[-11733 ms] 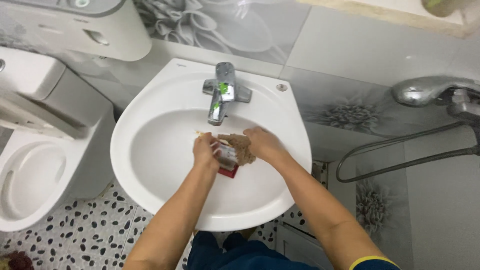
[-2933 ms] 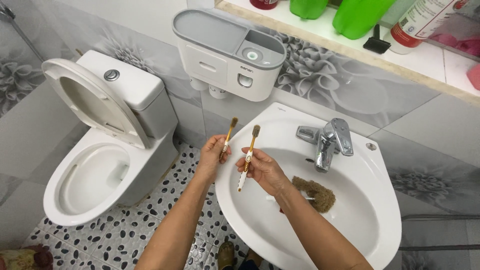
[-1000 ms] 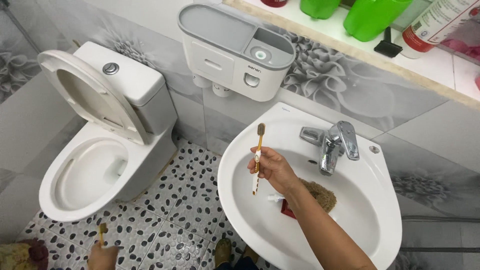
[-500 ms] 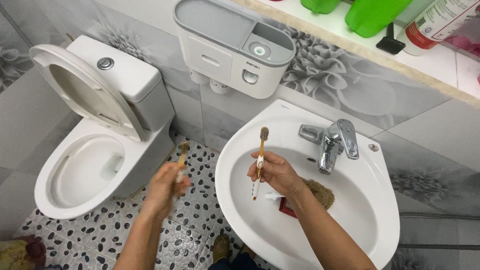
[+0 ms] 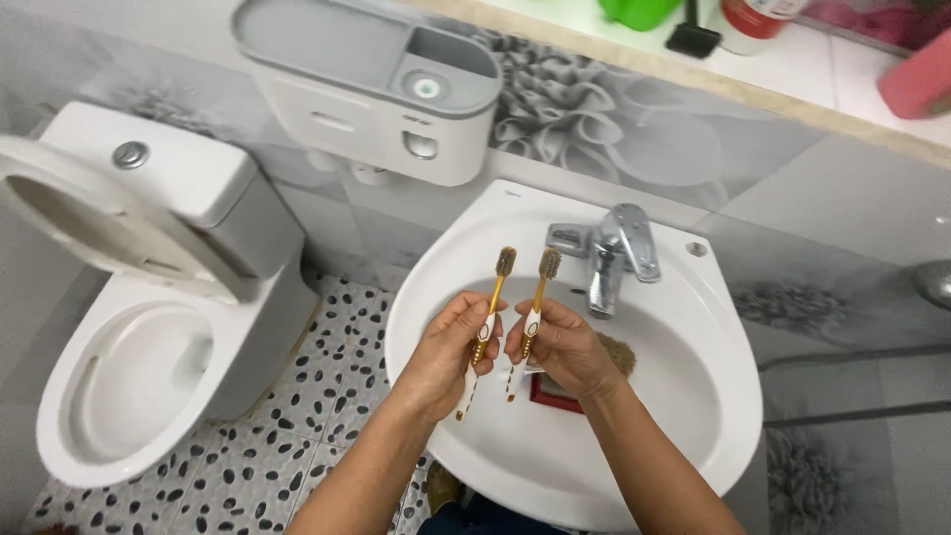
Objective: The person is cleaning toothbrushes and a toothbrush holder in a bathroom sink using water and a sponge.
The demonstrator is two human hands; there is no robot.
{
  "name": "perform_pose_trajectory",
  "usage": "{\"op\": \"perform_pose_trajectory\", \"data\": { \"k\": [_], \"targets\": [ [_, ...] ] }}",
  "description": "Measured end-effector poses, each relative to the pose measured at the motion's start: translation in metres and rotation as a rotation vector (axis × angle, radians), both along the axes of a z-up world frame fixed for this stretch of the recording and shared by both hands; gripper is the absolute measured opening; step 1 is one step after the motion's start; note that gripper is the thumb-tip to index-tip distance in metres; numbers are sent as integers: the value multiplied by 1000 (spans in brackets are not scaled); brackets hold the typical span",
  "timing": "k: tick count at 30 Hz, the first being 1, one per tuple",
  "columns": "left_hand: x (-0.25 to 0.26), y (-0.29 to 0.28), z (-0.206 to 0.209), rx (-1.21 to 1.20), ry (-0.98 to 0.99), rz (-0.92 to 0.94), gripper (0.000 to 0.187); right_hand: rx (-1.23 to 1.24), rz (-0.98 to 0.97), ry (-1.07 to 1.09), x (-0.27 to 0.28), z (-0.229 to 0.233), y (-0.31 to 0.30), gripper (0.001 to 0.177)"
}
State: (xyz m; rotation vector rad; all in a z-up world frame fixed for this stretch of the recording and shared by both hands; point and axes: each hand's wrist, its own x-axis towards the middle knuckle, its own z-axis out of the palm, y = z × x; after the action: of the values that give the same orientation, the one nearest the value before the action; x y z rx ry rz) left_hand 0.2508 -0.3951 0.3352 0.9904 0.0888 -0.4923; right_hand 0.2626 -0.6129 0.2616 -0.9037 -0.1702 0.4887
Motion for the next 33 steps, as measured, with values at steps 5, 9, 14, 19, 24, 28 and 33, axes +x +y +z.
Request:
{"op": "perform_pose_trajectory", "data": {
  "k": [5,9,14,19,24,28,33],
  "targets": [
    [8,-24,6,-12,-9,-58,31,41,-31,-9,-6,7,-21,29],
    [11,-37,9,-12,-8,-85,30,36,-72,-11,-10,7,-32,30],
    [15,-48,7,13,-6,-117,30,73,-93,-44,-14,4,-42,31],
    [17,-55,10,-40,45,-138,28,59,-118,-8,-17,3,-50,32],
    [18,-60,8,-42,85,-132,28,9,-168,-17,-16,3,-47,34],
    [20,-59,6,-94,101,-126,28,-10,-175,-7,-16,10,-46,34],
    [23,-59,5,-141,157,-107,27,-22,-187,47,-15,14,-44,36]
  ]
}}
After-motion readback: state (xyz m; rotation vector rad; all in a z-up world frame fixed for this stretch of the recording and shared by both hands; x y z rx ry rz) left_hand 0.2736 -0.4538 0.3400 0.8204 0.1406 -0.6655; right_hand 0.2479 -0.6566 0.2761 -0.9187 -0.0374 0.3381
